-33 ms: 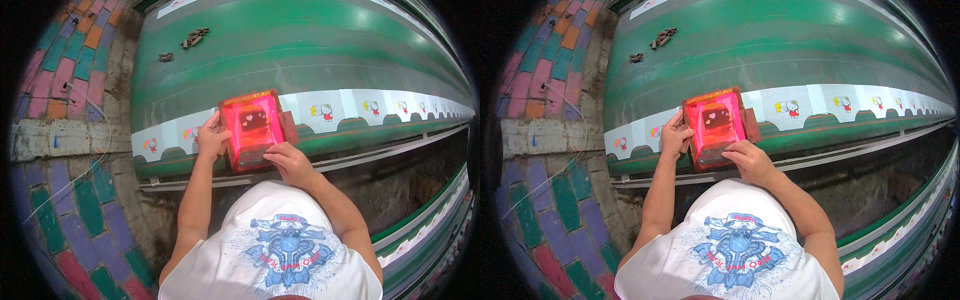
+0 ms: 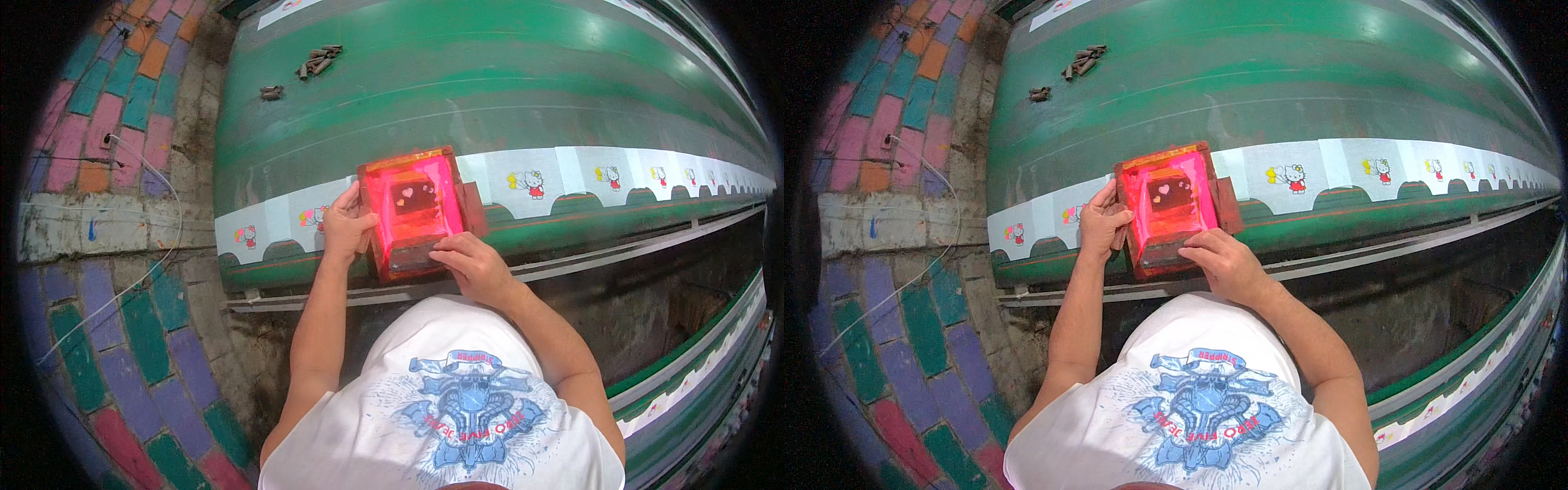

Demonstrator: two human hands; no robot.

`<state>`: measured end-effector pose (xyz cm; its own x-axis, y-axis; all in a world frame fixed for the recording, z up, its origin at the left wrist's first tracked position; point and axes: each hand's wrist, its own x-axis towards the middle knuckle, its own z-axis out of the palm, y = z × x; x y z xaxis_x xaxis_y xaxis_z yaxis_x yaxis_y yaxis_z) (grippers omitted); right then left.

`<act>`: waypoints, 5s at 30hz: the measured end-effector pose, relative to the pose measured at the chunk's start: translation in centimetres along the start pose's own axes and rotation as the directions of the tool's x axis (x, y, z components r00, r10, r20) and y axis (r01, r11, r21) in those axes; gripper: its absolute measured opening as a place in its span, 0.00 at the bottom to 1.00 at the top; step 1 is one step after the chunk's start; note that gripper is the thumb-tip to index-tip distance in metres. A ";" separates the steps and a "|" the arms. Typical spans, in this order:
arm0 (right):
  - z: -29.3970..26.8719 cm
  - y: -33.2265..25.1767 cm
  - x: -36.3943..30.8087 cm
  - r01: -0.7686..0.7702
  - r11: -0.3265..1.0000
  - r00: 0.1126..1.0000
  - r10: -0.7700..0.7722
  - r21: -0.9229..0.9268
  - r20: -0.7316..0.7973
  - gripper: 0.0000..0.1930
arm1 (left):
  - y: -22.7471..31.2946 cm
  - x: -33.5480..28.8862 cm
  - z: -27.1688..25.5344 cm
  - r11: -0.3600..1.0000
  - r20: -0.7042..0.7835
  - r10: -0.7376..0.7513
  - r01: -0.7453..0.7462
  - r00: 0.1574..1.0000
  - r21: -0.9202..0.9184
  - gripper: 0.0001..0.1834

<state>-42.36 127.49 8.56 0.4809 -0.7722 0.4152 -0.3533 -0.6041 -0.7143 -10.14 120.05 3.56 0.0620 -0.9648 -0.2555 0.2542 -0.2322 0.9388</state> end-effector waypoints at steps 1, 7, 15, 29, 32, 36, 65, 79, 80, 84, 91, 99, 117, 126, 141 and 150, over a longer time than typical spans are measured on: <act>-0.2 0.0 0.4 0.002 1.000 1.000 -0.002 -0.004 0.003 0.23 | 0.0 0.0 0.0 1.000 -0.003 -0.023 0.023 1.000 0.003 0.50; 0.1 -1.2 2.5 0.078 0.966 0.991 -0.047 -0.247 0.128 0.20 | -0.5 0.2 -0.2 1.000 0.015 -0.001 0.000 1.000 0.010 0.50; -0.4 -1.8 6.1 0.160 0.868 0.855 0.116 -0.470 0.505 0.16 | -0.9 0.3 0.0 1.000 0.014 -0.001 0.001 1.000 -0.014 0.50; -0.4 5.3 14.1 0.015 0.888 0.935 0.151 -0.460 0.321 0.26 | -1.1 0.4 -0.2 0.992 0.012 -0.025 0.023 1.000 0.122 0.51; 0.4 5.3 13.0 0.011 0.897 0.961 0.113 -0.442 0.253 0.29 | -1.2 0.4 -0.3 0.988 0.005 0.016 -0.017 1.000 0.152 0.49; 2.0 2.8 9.3 0.020 0.875 0.973 0.093 -0.484 0.209 0.30 | -1.9 0.6 -0.5 0.989 0.017 0.038 -0.040 0.999 0.139 0.48; -8.4 3.1 -5.6 -0.137 0.974 0.983 0.110 -0.183 -0.150 0.27 | -3.3 0.0 13.9 0.969 0.050 0.168 -0.174 0.985 0.174 0.51; -18.7 9.5 -10.8 -0.034 0.999 0.996 0.033 -0.011 -0.088 0.26 | -5.9 1.0 23.1 0.997 0.035 0.047 -0.049 0.998 0.053 0.50; -18.8 9.6 -10.7 -0.032 0.999 0.997 0.031 -0.010 -0.070 0.26 | -6.0 1.0 23.0 0.997 0.044 0.048 -0.050 0.998 0.052 0.50; -19.1 10.2 -10.1 -0.013 1.000 0.996 0.013 -0.003 -0.083 0.27 | -6.2 1.1 23.1 0.998 0.033 0.043 -0.044 0.999 0.037 0.51; -19.7 9.6 -9.2 -0.034 0.997 0.998 0.030 -0.075 -0.053 0.26 | -6.6 1.0 23.4 0.999 0.009 0.004 -0.004 1.000 0.039 0.50; -18.5 7.8 -6.5 0.119 0.885 0.966 0.001 -0.451 0.257 0.21 | -6.3 0.9 23.6 0.992 -0.028 -0.024 0.027 0.999 0.121 0.50; -19.6 15.4 3.0 -0.004 0.849 0.965 0.142 -0.528 0.221 0.29 | -7.0 0.9 23.5 0.987 -0.014 0.006 -0.003 1.000 0.162 0.50; -17.5 10.4 -3.9 0.071 0.862 0.974 0.049 -0.501 0.222 0.26 | -8.6 1.4 22.8 0.957 -0.032 0.014 -0.004 0.999 0.289 0.51; -18.5 7.2 -9.1 -0.042 0.955 0.995 0.068 -0.294 0.076 0.28 | -6.1 0.6 24.0 0.965 -0.017 0.071 -0.064 0.997 0.256 0.52; -25.8 11.0 -14.0 -0.115 0.972 0.993 0.106 -0.203 -0.056 0.24 | -6.8 -0.3 34.0 0.961 0.013 0.159 -0.158 0.987 0.225 0.51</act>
<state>-73.66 126.59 9.46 0.3951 -0.8416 0.3682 -0.5617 -0.5385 -0.6282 -44.66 117.70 5.08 0.0892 -0.9910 -0.1002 0.0172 -0.0991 0.9949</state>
